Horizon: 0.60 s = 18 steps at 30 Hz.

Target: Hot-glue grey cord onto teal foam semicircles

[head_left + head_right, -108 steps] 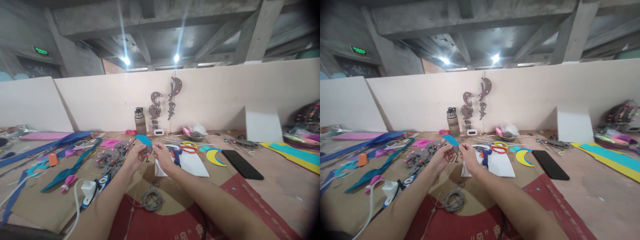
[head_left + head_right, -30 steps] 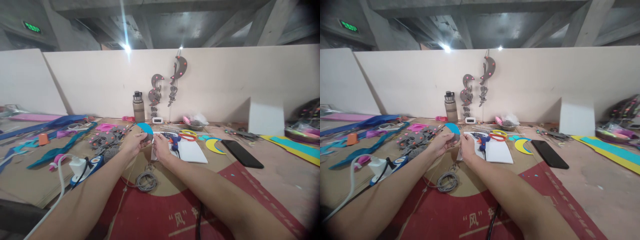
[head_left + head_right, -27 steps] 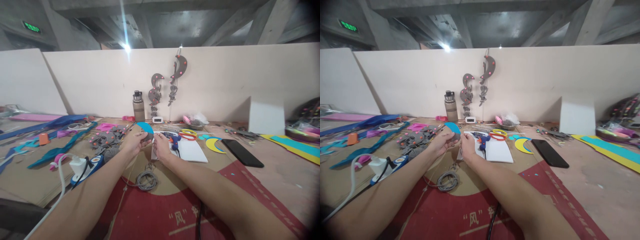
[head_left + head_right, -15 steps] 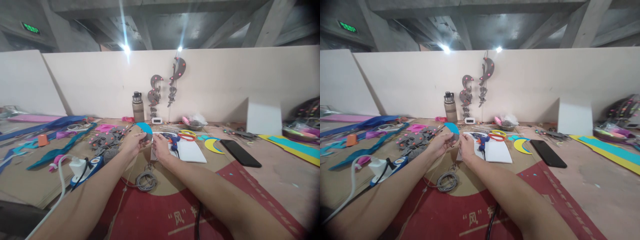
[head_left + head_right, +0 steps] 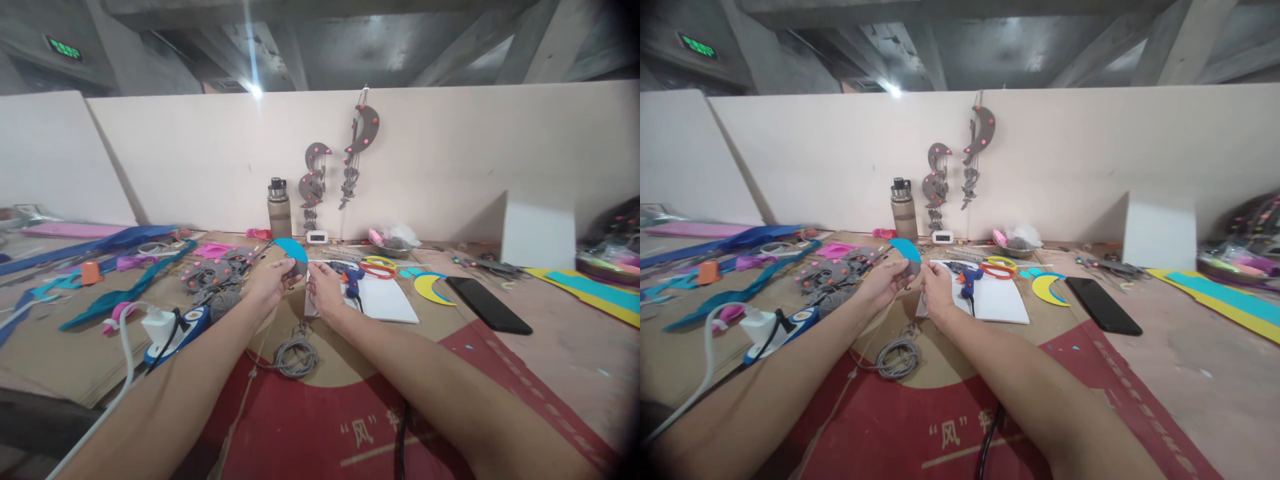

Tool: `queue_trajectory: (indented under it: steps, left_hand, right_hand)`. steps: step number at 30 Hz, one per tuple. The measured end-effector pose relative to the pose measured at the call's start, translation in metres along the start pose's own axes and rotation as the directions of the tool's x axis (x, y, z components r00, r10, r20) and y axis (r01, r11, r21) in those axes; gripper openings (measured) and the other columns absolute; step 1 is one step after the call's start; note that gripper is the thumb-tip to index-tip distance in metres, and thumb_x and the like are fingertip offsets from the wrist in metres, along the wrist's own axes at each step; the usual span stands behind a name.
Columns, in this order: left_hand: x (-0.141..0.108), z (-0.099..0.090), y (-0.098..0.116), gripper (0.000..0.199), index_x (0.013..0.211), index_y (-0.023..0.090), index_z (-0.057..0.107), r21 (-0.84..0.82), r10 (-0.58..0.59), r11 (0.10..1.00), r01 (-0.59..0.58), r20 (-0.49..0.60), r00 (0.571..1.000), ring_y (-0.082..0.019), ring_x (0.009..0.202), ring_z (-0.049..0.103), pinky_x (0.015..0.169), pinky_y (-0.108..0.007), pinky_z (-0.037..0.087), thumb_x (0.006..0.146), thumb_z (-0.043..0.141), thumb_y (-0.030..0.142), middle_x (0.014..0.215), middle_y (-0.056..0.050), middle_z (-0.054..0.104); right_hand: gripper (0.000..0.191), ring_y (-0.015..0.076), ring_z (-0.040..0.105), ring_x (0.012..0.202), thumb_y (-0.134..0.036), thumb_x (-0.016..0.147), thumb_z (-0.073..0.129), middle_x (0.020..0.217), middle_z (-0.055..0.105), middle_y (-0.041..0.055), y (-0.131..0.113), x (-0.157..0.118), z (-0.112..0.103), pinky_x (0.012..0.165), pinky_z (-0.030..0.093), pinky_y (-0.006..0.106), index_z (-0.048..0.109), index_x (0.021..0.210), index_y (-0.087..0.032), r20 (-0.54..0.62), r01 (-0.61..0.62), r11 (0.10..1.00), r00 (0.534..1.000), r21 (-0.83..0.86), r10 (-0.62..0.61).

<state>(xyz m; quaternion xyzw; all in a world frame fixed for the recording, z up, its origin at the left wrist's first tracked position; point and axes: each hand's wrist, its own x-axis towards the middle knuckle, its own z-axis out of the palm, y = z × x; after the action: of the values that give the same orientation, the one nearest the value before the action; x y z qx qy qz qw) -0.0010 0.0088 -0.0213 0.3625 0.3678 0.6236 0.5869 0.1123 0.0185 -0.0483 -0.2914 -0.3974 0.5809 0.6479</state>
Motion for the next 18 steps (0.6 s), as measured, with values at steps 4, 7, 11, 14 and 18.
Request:
queue_trajectory:
  steps: [4,7,11,14,18]
  left_hand:
    - [0.000,-0.001,0.000,0.004,0.074,0.010,0.064,-0.011,-0.006,1.000,0.006,0.016,1.000,-0.009,0.063,0.060,0.059,-0.022,0.055,0.076,0.060,0.010,0.076,-0.005,0.065]
    - [0.001,-0.002,0.001,0.004,0.073,0.011,0.064,0.002,-0.003,1.000,0.003,0.030,1.000,-0.009,0.063,0.059,0.058,-0.022,0.055,0.075,0.061,0.011,0.075,-0.004,0.064]
    - [0.002,-0.002,0.000,0.003,0.073,0.011,0.063,0.020,-0.011,1.000,0.010,0.039,0.999,-0.009,0.063,0.059,0.058,-0.022,0.054,0.076,0.061,0.012,0.076,-0.004,0.064]
    - [0.002,-0.001,-0.005,0.006,0.073,0.011,0.062,0.067,-0.031,0.997,0.028,0.044,0.999,-0.009,0.062,0.058,0.059,-0.023,0.054,0.075,0.064,0.016,0.074,-0.004,0.064]
    - [0.001,0.001,-0.011,0.017,0.073,0.013,0.060,0.219,0.016,0.975,-0.020,0.020,1.000,-0.011,0.063,0.056,0.057,-0.025,0.052,0.074,0.066,0.028,0.070,-0.003,0.061]
  right_hand:
    - [0.026,0.0038,0.023,0.040,-0.036,0.059,0.068,0.045,0.031,-0.0111,-0.001,0.000,0.000,0.039,0.017,0.019,0.051,0.067,-0.019,-0.004,0.003,1.000,1.000,-0.003,-0.003]
    - [0.025,0.0036,0.023,0.040,-0.035,0.058,0.067,0.045,0.032,-0.0109,-0.003,0.000,0.000,0.039,0.016,0.019,0.050,0.066,-0.019,-0.001,0.006,1.000,1.000,-0.010,-0.006]
    - [0.023,0.0037,0.024,0.040,-0.034,0.058,0.066,0.047,0.034,-0.0105,-0.002,0.000,0.000,0.039,0.018,0.019,0.050,0.066,-0.019,-0.002,0.019,0.999,1.000,-0.033,-0.019]
    - [0.022,0.0040,0.025,0.041,-0.034,0.060,0.064,0.047,0.034,-0.0103,-0.001,0.001,-0.001,0.039,0.019,0.019,0.050,0.065,-0.019,-0.027,0.030,0.997,0.999,-0.067,-0.032]
    - [0.020,0.0050,0.027,0.042,-0.035,0.063,0.062,0.048,0.036,-0.0099,0.002,0.004,-0.004,0.040,0.021,0.019,0.050,0.066,-0.019,-0.074,0.039,0.989,0.996,-0.139,-0.050]
